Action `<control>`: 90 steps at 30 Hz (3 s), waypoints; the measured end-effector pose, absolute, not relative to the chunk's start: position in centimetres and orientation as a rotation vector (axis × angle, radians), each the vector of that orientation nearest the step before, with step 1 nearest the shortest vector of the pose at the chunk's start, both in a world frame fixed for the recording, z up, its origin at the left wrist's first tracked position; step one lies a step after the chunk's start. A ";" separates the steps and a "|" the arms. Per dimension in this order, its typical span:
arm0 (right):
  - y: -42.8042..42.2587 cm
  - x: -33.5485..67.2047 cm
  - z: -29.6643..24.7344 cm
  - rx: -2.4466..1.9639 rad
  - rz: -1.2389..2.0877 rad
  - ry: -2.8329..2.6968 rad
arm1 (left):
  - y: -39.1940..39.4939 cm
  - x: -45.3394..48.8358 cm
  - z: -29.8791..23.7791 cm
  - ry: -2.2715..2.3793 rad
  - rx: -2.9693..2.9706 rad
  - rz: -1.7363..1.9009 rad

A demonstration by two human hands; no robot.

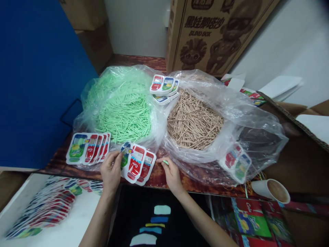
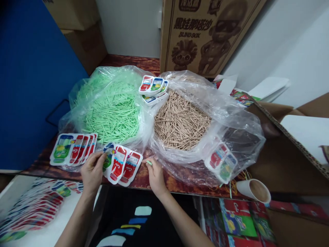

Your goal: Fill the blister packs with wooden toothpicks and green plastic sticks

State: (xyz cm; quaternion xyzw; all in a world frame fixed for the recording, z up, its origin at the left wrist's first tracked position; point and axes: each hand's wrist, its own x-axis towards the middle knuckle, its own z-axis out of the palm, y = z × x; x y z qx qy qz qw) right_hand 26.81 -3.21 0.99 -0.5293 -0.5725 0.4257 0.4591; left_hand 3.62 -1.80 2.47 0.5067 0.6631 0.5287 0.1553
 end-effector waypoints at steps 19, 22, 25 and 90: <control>-1.7 29.4 5.7 -1.156 1.117 -1.541 | -1.5 7.2 3.7 1.371 1.168 1.076; -1.3 29.5 7.0 -1.167 1.158 -1.473 | -1.7 8.0 4.2 1.341 1.253 1.053; -0.2 29.2 8.3 -1.079 1.298 -1.170 | -1.8 9.0 4.7 1.307 1.310 1.054; -1.2 30.2 10.6 -1.511 0.701 -1.998 | -2.4 11.5 6.1 1.128 1.272 0.823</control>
